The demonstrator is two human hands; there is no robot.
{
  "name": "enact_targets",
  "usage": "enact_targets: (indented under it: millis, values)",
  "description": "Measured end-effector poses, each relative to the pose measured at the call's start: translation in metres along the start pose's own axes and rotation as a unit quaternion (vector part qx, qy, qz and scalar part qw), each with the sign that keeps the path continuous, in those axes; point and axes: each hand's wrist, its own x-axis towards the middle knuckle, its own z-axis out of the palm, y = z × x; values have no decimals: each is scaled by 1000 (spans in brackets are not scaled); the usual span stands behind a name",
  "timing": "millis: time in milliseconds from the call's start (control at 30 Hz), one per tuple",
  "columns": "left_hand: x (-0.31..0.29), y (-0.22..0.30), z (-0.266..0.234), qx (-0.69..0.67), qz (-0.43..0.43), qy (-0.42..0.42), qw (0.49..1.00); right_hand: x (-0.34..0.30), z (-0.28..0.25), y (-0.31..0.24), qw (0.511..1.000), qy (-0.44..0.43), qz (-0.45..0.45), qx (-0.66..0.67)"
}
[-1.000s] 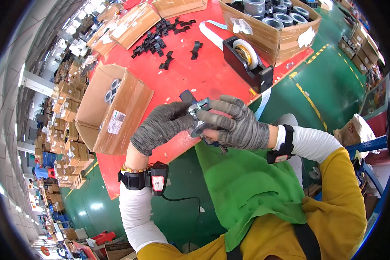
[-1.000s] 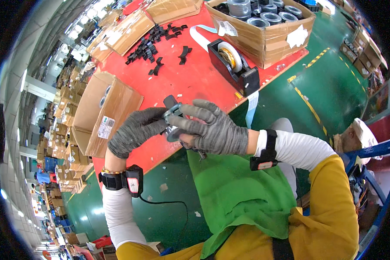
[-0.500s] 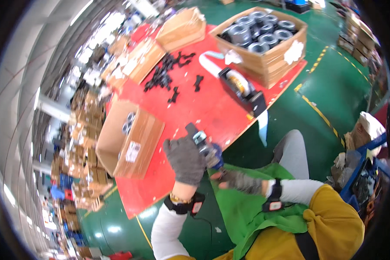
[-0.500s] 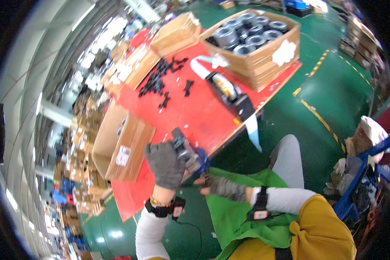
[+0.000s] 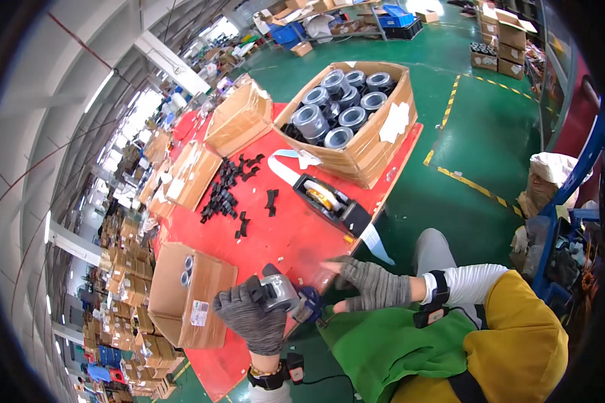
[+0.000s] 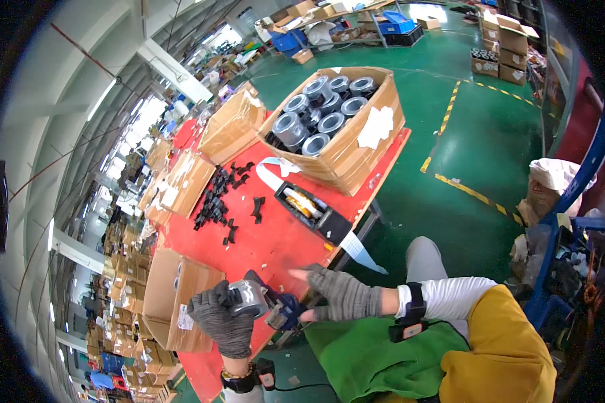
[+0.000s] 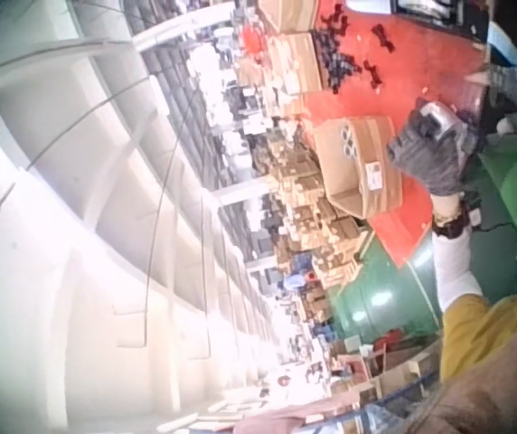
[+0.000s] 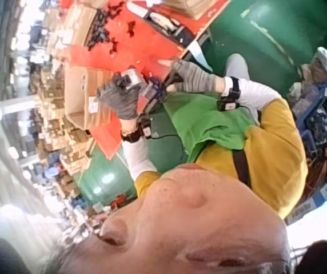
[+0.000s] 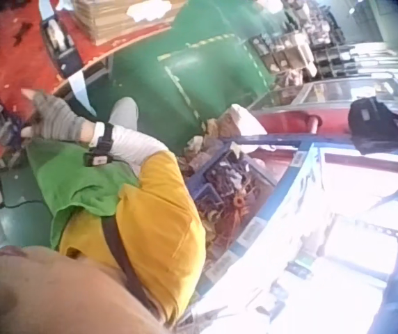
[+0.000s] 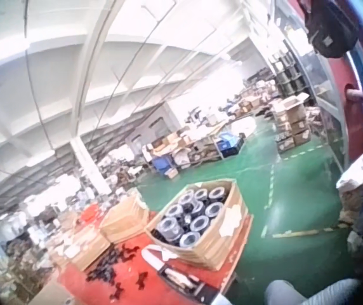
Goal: The recorder is assembling circular metal components by attaching small parts, applying tape to the circumference using a dispenser, and organizing the finished parts into cardboard boxes.
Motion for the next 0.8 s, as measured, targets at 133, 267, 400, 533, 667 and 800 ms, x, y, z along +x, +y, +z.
enact_targets:
  millis: [133,267,400,533,667,800]
  values:
    - [32,46,-1,-182,122,3,976,19,-19,-19,990,66,-92,84]
    - [71,84,-4,-225,171,-107,953,20,-55,4,976,138,-100,134]
    - [73,63,-4,-320,132,-107,932,40,-142,7,953,178,114,218]
    - [30,5,0,-285,51,-161,944,81,-259,48,938,278,110,172]
    - [-38,-45,-20,-256,-36,-225,940,141,-351,86,902,360,216,104]
    - [-106,-80,-26,-306,-249,-232,889,187,-388,127,876,383,276,97]
